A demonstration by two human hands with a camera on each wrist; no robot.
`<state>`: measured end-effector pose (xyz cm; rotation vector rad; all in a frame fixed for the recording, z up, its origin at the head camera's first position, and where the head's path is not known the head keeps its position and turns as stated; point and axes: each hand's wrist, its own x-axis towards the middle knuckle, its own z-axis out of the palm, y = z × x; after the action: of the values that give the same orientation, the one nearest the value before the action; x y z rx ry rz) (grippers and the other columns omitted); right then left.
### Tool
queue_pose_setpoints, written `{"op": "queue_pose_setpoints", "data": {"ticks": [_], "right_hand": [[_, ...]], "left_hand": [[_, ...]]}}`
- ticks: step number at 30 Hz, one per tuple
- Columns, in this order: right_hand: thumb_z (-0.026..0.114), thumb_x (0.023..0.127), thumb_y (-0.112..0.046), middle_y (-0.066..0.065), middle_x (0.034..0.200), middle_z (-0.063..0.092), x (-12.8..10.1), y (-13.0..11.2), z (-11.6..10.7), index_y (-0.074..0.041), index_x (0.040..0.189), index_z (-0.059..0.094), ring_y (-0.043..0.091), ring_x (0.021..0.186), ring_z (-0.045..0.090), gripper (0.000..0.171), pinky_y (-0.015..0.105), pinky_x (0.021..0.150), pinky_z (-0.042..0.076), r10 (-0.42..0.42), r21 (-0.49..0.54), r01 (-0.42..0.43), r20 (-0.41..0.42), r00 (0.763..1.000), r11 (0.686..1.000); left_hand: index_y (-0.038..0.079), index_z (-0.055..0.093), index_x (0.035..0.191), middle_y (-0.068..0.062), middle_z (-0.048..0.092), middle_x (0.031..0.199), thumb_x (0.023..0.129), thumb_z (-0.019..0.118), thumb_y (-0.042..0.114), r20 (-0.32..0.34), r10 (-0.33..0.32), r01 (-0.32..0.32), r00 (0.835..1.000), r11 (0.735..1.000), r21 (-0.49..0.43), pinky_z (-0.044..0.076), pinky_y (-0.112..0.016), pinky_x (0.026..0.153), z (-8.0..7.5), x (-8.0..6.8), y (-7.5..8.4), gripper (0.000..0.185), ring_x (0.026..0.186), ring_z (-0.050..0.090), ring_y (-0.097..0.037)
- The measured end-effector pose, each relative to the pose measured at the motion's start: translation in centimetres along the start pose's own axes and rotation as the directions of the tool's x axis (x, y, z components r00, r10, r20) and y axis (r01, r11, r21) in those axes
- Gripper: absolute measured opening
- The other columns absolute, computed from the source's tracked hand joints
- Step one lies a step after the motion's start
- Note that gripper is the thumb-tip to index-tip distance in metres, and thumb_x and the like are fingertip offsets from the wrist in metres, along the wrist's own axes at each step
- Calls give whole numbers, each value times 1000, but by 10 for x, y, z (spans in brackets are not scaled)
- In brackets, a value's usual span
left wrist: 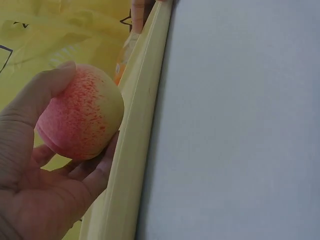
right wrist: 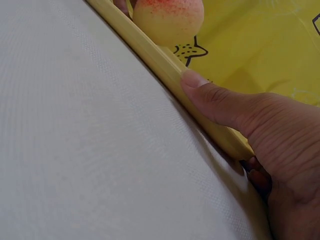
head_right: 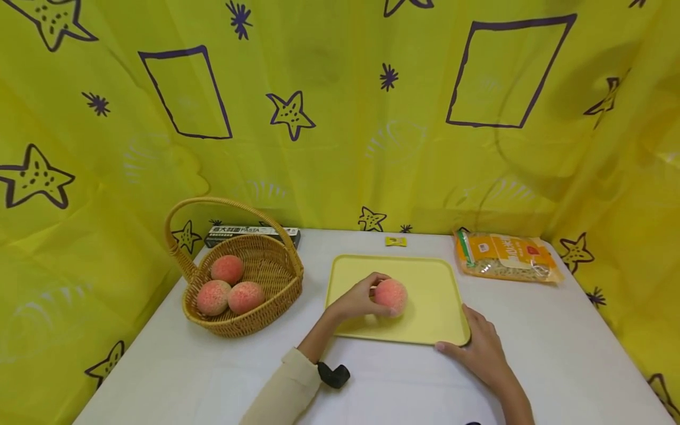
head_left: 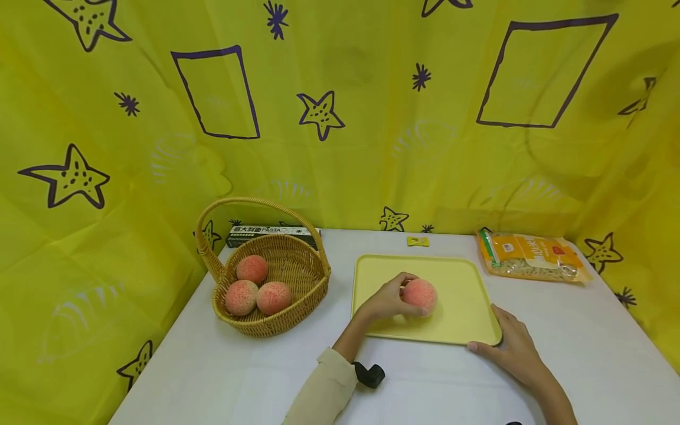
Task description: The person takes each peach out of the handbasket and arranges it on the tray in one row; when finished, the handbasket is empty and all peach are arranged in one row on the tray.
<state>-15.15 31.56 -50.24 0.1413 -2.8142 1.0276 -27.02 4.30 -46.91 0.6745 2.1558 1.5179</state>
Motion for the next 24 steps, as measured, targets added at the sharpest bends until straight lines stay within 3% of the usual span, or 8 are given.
{"op": "queue_pose_setpoints", "data": {"ticks": [24], "right_hand": [[79,80,-36,43,142,32,0,3,1,10,150,21,60,124,32,103,73,93,28,0,-4,0,7,1000,1000]], "left_hand": [[20,59,125,9,62,100,73,86,22,-174,-79,82,982,997,10,48,-20,78,56,48,17,59,85,55,-1]]}}
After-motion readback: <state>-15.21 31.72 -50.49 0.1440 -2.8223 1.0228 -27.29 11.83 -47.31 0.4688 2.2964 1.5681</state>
